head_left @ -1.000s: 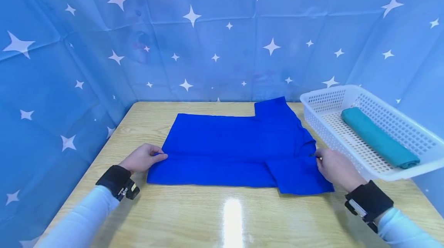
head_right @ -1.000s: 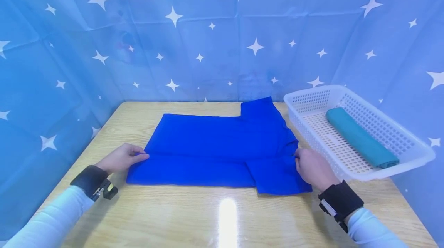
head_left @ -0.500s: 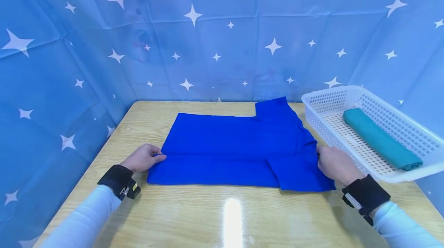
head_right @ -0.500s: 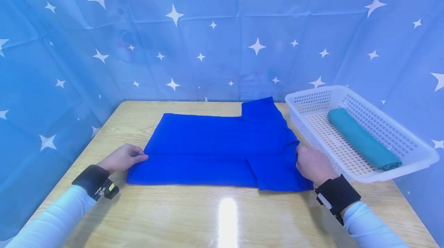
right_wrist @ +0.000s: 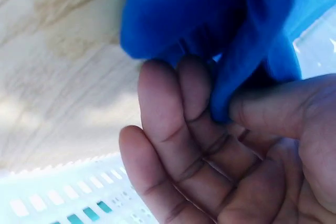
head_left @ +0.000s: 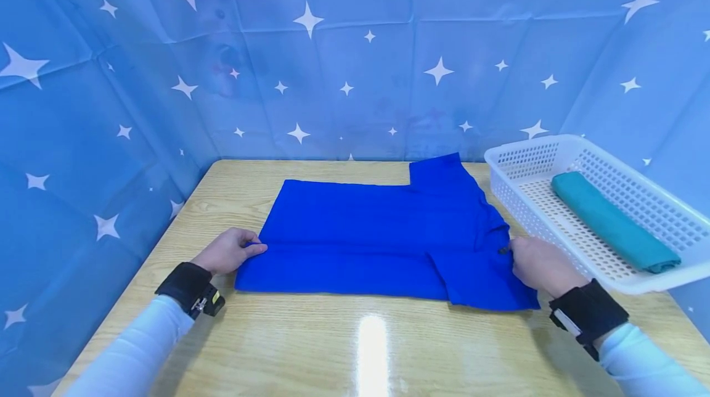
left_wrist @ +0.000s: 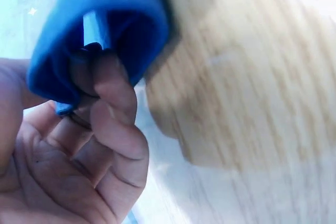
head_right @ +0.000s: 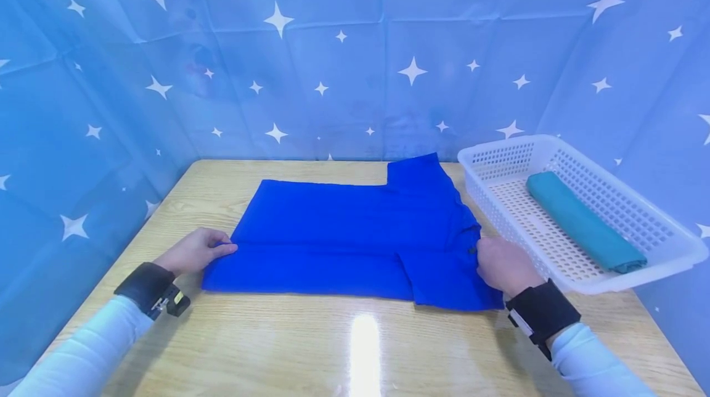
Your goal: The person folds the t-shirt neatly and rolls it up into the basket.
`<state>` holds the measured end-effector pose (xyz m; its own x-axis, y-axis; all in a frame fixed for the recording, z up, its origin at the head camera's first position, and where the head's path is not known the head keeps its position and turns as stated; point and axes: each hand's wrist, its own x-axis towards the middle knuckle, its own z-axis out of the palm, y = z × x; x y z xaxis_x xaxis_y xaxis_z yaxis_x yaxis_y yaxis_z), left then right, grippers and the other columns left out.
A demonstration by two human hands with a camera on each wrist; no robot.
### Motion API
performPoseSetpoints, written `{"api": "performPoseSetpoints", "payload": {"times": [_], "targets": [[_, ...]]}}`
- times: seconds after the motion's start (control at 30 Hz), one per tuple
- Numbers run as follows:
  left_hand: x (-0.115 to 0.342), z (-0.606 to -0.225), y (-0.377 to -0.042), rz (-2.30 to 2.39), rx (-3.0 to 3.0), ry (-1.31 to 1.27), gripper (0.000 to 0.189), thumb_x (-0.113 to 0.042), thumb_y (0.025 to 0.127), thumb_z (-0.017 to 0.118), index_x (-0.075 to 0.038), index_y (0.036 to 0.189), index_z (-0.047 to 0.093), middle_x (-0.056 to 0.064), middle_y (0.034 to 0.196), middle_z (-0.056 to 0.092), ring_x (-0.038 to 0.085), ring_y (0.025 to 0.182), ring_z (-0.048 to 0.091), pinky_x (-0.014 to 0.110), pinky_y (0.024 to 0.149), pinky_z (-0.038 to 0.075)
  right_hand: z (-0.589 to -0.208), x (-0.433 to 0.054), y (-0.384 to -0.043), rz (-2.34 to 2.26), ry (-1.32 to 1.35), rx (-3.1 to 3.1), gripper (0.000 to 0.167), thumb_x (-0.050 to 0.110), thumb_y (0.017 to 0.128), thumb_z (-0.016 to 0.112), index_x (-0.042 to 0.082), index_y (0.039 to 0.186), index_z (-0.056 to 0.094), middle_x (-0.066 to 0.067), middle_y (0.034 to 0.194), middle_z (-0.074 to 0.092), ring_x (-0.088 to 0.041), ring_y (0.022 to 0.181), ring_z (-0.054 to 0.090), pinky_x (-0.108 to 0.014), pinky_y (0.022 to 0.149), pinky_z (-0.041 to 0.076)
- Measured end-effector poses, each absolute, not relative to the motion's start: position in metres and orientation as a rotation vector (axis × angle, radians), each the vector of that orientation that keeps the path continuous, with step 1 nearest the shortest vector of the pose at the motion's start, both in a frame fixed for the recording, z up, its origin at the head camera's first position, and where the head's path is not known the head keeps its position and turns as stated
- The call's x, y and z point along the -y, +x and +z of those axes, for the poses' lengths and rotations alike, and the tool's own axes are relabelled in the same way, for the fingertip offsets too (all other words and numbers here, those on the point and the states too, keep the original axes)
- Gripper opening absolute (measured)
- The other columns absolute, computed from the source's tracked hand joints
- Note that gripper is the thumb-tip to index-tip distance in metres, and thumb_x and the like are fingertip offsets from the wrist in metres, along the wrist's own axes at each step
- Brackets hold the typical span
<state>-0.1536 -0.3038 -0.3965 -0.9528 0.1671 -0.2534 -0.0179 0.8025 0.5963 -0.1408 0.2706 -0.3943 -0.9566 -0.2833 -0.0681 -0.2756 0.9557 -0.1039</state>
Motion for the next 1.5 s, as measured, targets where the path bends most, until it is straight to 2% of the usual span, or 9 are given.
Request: {"api": "performPoseSetpoints", "payload": {"times": [0.17, 0.43, 0.6, 0.73, 0.93, 1.13, 1.2, 1.33, 1.5], "targets": [[0.307, -0.395, -0.155, 0.877, -2.695, 0.144, 0.024, -0.025, 0.107, 0.06, -0.005, 0.095, 0.068, 0.005, 0.09, 0.06, 0.023, 0.089, 0.056, 0.033, 0.072, 0.038, -0.39, -0.273, -0.139, -0.168, -0.447, -2.969, 0.016, -0.003, 0.093, 0.059, -0.009, 0.098, 0.073, -0.005, 0.066, 0.055, -0.018, 0.057, 0.052, -0.029, 0.052, 0.042], [0.302, -0.401, -0.153, 0.889, -2.749, 0.147, 0.024, -0.021, 0.106, 0.061, -0.005, 0.089, 0.066, 0.001, 0.073, 0.049, 0.019, 0.072, 0.052, 0.03, 0.063, 0.035, -0.402, -0.271, -0.144, -0.177, -0.446, -3.1, 0.017, -0.002, 0.094, 0.058, 0.001, 0.078, 0.064, -0.004, 0.061, 0.051, -0.018, 0.054, 0.051, -0.032, 0.049, 0.042], [0.298, -0.4, -0.149, 0.712, -2.96, 0.147, 0.02, -0.024, 0.101, 0.069, -0.005, 0.099, 0.063, 0.004, 0.073, 0.055, 0.018, 0.064, 0.052, 0.029, 0.056, 0.037, -0.407, -0.275, -0.137, -0.25, -0.56, -3.245, 0.012, -0.002, 0.088, 0.069, 0.001, 0.08, 0.06, -0.005, 0.063, 0.053, -0.019, 0.054, 0.05, -0.036, 0.048, 0.041], [0.281, -0.389, -0.145, 0.568, -3.175, 0.296, 0.021, -0.018, 0.094, 0.077, -0.006, 0.102, 0.062, 0.007, 0.078, 0.057, 0.018, 0.062, 0.05, 0.028, 0.052, 0.036, -0.402, -0.278, -0.129, -0.215, -0.762, -3.249, 0.021, -0.003, 0.083, 0.078, 0.004, 0.096, 0.063, -0.002, 0.068, 0.057, -0.014, 0.054, 0.051, -0.032, 0.048, 0.042], [0.233, -0.395, -0.138, 0.489, -3.075, 0.703, 0.015, -0.023, 0.093, 0.08, -0.015, 0.095, 0.068, -0.001, 0.085, 0.061, 0.012, 0.077, 0.056, 0.027, 0.066, 0.048, -0.399, -0.279, -0.122, -0.156, -1.043, -3.1, 0.033, -0.007, 0.08, 0.08, 0.018, 0.1, 0.071, 0.006, 0.081, 0.064, -0.004, 0.062, 0.048, -0.024, 0.052, 0.041], [0.204, -0.404, -0.13, 0.296, -3.011, 0.77, 0.033, -0.035, 0.092, 0.08, -0.012, 0.114, 0.073, 0.008, 0.114, 0.069, 0.025, 0.105, 0.064, 0.042, 0.091, 0.06, -0.397, -0.273, -0.116, -0.161, -1.072, -3.052, 0.02, 0.001, 0.08, 0.08, 0.018, 0.091, 0.078, 0.003, 0.089, 0.069, -0.007, 0.068, 0.058, -0.027, 0.057, 0.05], [0.202, -0.405, -0.127, 0.268, -3.008, 0.733, 0.04, -0.038, 0.092, 0.079, -0.012, 0.121, 0.072, 0.011, 0.123, 0.069, 0.03, 0.111, 0.064, 0.046, 0.094, 0.06, -0.396, -0.268, -0.113, -0.203, -1.095, -3.041, 0.011, 0.016, 0.081, 0.084, 0.018, 0.091, 0.079, 0.003, 0.092, 0.07, -0.009, 0.07, 0.062, -0.028, 0.058, 0.051], [0.203, -0.403, -0.122, 0.253, -2.99, 0.661, 0.053, -0.045, 0.091, 0.079, -0.013, 0.132, 0.069, 0.016, 0.137, 0.065, 0.038, 0.124, 0.063, 0.056, 0.1, 0.057, -0.399, -0.254, -0.105, -0.244, -1.195, -3.013, 0.026, 0.044, 0.079, 0.087, 0.022, 0.089, 0.076, 0.011, 0.089, 0.061, -0.002, 0.071, 0.054, -0.023, 0.059, 0.047], [0.204, -0.397, -0.113, 0.246, -2.937, 0.571, 0.07, -0.054, 0.088, 0.078, -0.015, 0.144, 0.062, 0.024, 0.15, 0.055, 0.052, 0.135, 0.053, 0.069, 0.105, 0.048, -0.407, -0.246, -0.103, -0.231, -1.29, -2.985, 0.016, 0.028, 0.084, 0.086, 0.023, 0.084, 0.07, 0.015, 0.08, 0.05, 0.0, 0.07, 0.042, -0.022, 0.058, 0.042]]}}
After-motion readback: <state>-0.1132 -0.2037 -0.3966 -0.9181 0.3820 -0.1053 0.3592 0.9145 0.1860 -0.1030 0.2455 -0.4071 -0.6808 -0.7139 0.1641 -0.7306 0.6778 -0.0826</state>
